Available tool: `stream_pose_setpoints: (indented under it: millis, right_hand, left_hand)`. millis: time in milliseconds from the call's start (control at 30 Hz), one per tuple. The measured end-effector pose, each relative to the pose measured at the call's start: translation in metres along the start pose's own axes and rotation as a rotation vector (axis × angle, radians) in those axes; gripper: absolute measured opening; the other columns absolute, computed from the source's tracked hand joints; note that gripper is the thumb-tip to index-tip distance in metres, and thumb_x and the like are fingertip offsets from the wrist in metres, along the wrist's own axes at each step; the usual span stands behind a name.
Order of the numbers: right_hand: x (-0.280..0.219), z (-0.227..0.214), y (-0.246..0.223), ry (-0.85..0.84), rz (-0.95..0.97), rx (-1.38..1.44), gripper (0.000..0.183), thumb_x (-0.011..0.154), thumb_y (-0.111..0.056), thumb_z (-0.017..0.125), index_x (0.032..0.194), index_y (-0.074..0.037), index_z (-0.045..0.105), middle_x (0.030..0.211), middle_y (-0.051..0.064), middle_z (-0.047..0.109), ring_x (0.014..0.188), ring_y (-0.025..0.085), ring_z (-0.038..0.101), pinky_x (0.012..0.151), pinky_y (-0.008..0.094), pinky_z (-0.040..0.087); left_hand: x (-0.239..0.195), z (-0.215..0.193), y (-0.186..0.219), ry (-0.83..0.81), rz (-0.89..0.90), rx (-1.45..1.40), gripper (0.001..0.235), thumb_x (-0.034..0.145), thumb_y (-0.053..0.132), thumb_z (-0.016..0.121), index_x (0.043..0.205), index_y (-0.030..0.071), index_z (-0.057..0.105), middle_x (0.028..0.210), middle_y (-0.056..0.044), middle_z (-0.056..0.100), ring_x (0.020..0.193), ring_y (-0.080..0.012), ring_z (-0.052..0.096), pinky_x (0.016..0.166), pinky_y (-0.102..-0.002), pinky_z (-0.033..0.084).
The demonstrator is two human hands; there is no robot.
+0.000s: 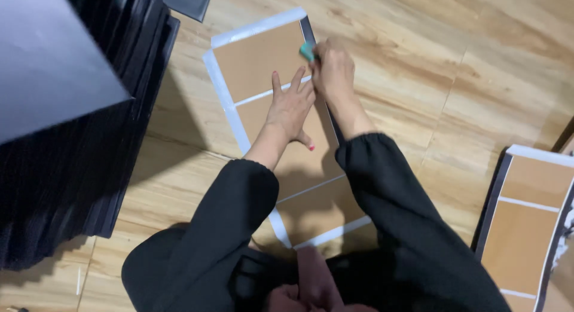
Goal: Applying pressure or adhesive to the edges of cardboard folders using a manual smoothing tool
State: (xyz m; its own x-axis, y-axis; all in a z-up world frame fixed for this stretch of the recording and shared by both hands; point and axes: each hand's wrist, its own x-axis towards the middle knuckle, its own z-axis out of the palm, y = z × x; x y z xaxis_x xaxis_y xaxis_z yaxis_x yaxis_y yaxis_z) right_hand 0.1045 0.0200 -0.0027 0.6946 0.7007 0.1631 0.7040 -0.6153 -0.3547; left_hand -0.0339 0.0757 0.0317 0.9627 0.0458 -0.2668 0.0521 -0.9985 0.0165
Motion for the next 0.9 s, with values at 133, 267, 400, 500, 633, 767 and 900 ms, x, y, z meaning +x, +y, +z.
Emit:
stream_pose_setpoints:
  millis: [133,267,400,500,633,767,900]
  right_hand:
    - [0.023,-0.004,0.022,-0.080,-0.076,0.117,0.014,0.061,-0.014,0.069,0.072,-0.011,0.061,0.067,0.007,0.058,0.064,0.028,0.054,0.049,0.041,0.038]
    - [0.026,0.005,0.017,0.091,-0.082,0.050,0.027,0.060,-0.010,0.075,0.084,-0.009,0.064,0.081,0.010,0.059,0.073,0.034,0.058,0.058,0.043,0.042]
    - [0.013,-0.011,-0.001,-0.111,-0.153,0.031,0.013,0.074,-0.014,0.063,0.086,-0.010,0.062,0.081,0.015,0.052,0.072,0.039,0.053,0.051,0.048,0.040]
    - [0.036,-0.009,0.007,-0.212,-0.154,0.186,0.021,0.058,-0.017,0.070,0.079,-0.016,0.070,0.069,0.004,0.064,0.062,0.021,0.060,0.052,0.035,0.040]
    - [0.050,0.009,0.003,0.109,-0.103,0.147,0.016,0.060,-0.007,0.066,0.074,-0.007,0.058,0.076,0.010,0.053,0.070,0.033,0.053,0.056,0.044,0.039]
    - [0.037,0.013,-0.003,-0.105,-0.180,0.003,0.021,0.057,-0.012,0.070,0.075,-0.011,0.058,0.075,0.007,0.054,0.059,0.035,0.055,0.048,0.044,0.042]
    - [0.063,0.007,0.015,-0.019,-0.178,0.121,0.008,0.061,-0.014,0.067,0.065,-0.008,0.062,0.070,0.012,0.060,0.067,0.032,0.056,0.055,0.040,0.039]
  left_hand:
    - [0.000,-0.004,0.002,0.000,-0.018,0.055,0.133,0.029,0.087,0.065,0.135,0.017,0.026,0.138,0.004,0.022,0.131,-0.0242,0.008,0.091,-0.069,0.025]
    - [-0.001,-0.003,0.002,0.007,-0.035,0.021,0.143,0.026,0.084,0.070,0.139,0.014,0.016,0.142,0.005,0.017,0.132,-0.0229,0.009,0.091,-0.069,0.024]
    - [0.002,-0.004,0.001,0.014,-0.032,0.049,0.131,0.028,0.083,0.068,0.135,0.017,0.030,0.143,-0.001,0.016,0.133,-0.0269,0.005,0.090,-0.071,0.023]
    - [-0.002,-0.004,0.003,0.004,-0.042,0.045,0.144,0.026,0.084,0.069,0.140,0.015,0.013,0.139,0.004,0.019,0.131,-0.0229,0.009,0.090,-0.068,0.027]
    - [0.001,-0.008,0.002,-0.032,-0.037,0.055,0.143,0.029,0.085,0.069,0.140,0.013,0.014,0.141,0.005,0.016,0.131,-0.0237,0.007,0.090,-0.069,0.026]
    - [-0.001,-0.005,0.004,-0.017,-0.043,0.079,0.144,0.027,0.085,0.069,0.140,0.014,0.014,0.137,0.003,0.020,0.131,-0.0257,0.009,0.090,-0.069,0.027]
    - [-0.001,-0.005,0.005,-0.052,-0.050,0.056,0.144,0.028,0.085,0.070,0.140,0.014,0.013,0.142,0.005,0.016,0.132,-0.0239,0.006,0.090,-0.068,0.027]
